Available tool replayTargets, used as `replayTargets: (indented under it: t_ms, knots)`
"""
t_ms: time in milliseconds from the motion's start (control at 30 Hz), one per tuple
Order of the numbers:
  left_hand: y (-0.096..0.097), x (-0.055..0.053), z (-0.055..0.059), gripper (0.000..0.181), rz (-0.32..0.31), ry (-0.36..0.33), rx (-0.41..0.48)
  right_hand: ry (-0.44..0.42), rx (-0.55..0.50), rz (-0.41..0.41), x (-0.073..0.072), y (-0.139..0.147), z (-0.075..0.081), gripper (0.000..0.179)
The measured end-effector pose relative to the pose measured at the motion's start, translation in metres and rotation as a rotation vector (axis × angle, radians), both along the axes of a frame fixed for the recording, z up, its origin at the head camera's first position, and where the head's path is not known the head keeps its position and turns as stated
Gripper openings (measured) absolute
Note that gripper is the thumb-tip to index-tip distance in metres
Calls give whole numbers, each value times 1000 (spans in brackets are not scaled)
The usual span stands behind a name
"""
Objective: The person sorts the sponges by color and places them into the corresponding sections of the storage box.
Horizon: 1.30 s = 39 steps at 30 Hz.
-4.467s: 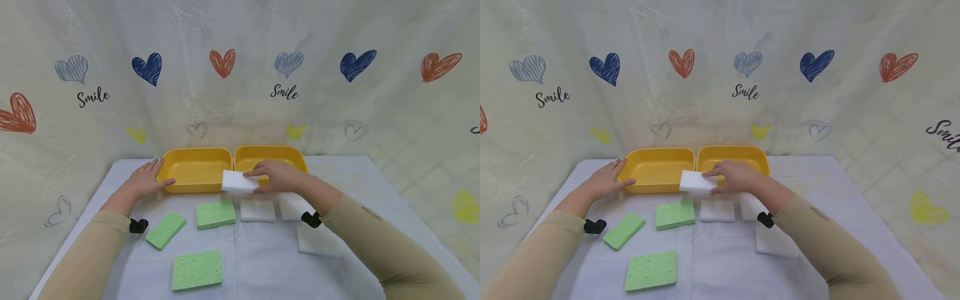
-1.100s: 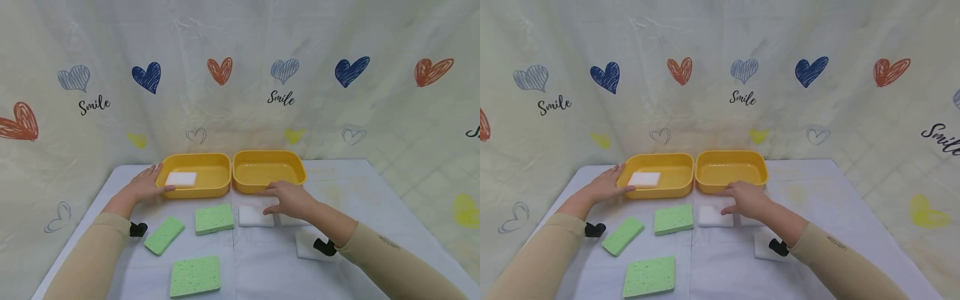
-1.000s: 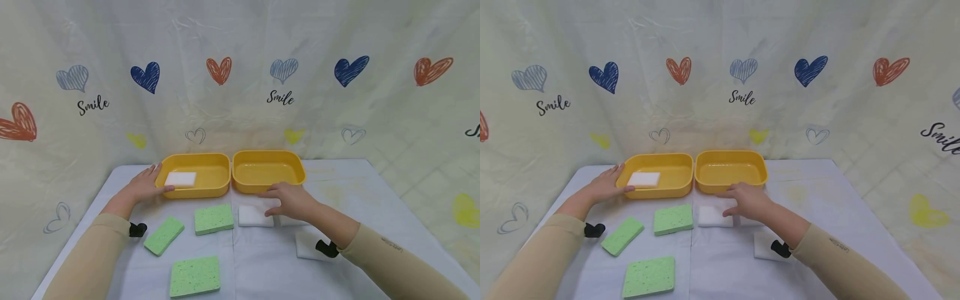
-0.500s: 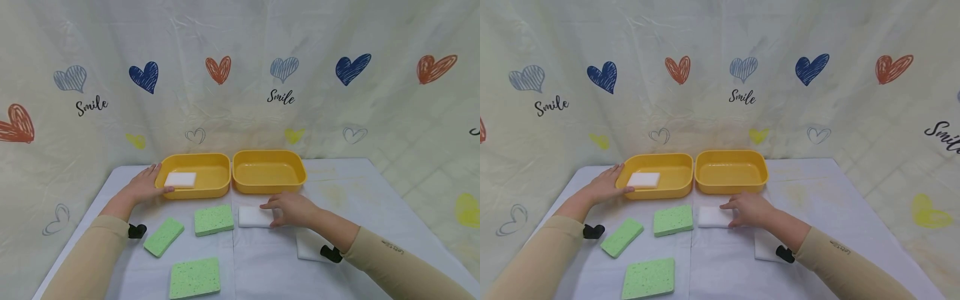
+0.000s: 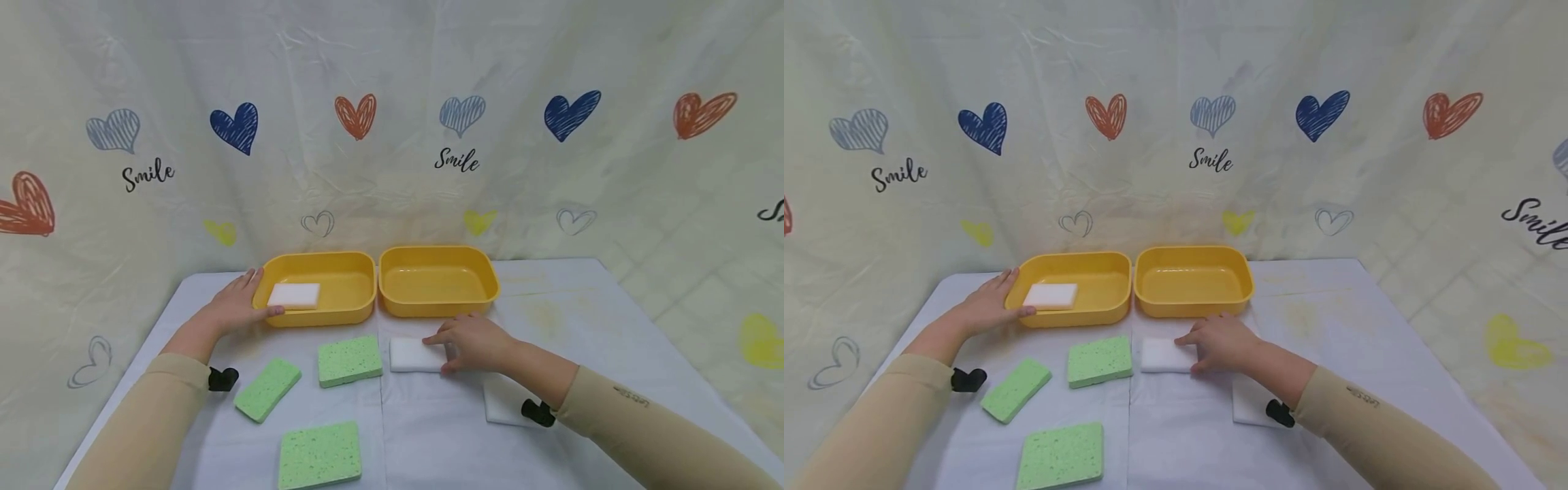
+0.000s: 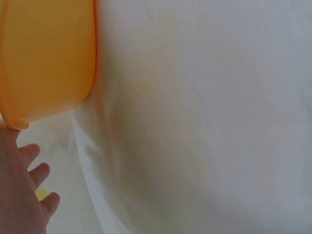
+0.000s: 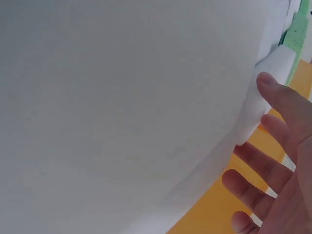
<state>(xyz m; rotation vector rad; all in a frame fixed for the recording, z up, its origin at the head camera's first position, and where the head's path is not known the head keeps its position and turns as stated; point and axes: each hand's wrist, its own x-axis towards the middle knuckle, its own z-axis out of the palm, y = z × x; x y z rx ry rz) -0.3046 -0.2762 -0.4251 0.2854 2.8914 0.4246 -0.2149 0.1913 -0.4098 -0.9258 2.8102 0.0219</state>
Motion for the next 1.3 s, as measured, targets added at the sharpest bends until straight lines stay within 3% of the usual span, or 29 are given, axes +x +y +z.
replayTargets:
  t_ms: [233,733,967,1300]
  knots:
    - [0,1,1,120,-3,-2,3,15,-16,-5,0,2,7,55]
    - [2,3,3,118,-13,5,7,109,-101,44,-7,10,42,50]
    - [1,1,2,120,-2,-14,17,95,-163,75,-24,-4,62,50]
    - [-1,-1,-1,124,0,-20,26,9,-105,-7,-56,-47,81,50]
